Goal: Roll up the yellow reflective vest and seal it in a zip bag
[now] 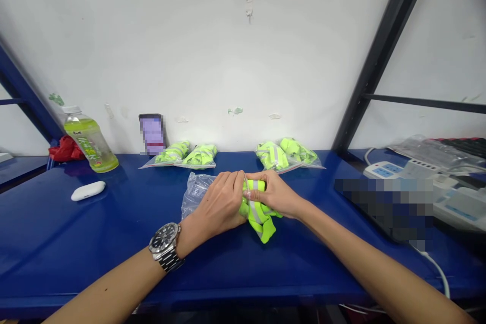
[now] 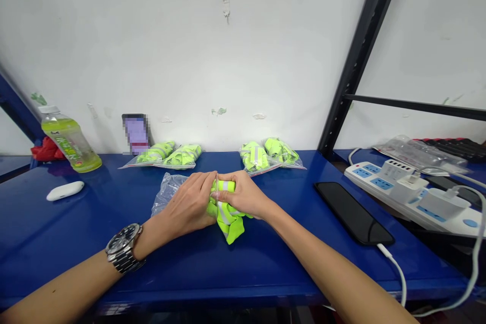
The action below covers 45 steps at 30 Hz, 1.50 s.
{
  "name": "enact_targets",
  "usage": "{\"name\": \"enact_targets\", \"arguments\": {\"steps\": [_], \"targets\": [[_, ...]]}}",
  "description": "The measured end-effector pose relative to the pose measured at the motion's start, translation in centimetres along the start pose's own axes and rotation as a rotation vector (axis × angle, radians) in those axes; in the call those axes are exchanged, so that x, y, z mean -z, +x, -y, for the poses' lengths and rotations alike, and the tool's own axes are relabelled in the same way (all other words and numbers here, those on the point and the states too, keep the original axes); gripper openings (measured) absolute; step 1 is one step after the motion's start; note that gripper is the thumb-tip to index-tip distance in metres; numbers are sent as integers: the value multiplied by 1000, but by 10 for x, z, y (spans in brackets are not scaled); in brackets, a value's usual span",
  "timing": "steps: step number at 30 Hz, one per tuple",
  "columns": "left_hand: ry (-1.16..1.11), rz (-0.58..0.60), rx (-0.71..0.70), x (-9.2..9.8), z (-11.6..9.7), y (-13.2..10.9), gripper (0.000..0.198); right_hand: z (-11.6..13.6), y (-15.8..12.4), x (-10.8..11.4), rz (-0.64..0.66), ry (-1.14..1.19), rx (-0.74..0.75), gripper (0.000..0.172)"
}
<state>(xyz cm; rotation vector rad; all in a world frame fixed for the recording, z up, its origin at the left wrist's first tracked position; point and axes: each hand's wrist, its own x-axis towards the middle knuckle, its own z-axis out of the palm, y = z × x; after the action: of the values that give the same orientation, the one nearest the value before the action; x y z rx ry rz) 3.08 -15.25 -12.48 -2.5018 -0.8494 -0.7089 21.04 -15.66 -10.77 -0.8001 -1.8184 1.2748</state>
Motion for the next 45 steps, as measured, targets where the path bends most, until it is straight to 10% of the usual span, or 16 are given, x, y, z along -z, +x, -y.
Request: {"name": "enact_targets", "arguments": {"steps": [12, 19, 28, 40, 45], "targets": [[-59, -113, 30, -15, 19, -4, 61, -4, 2, -6, -342, 3, -19, 43], [-27, -97, 2, -8, 15, -5, 55, -9, -2, 11, -2, 35, 19, 42], [54, -41, -54, 7, -6, 4, 19, -16, 8, -6, -85, -117, 35, 37], [41, -94, -54, 6, -13, 10, 41, -8, 24, -8, -329, -813, 64, 30], [-24, -92, -27, 4, -3, 11, 49, 15, 9, 18, -25, -578, 47, 27]]}}
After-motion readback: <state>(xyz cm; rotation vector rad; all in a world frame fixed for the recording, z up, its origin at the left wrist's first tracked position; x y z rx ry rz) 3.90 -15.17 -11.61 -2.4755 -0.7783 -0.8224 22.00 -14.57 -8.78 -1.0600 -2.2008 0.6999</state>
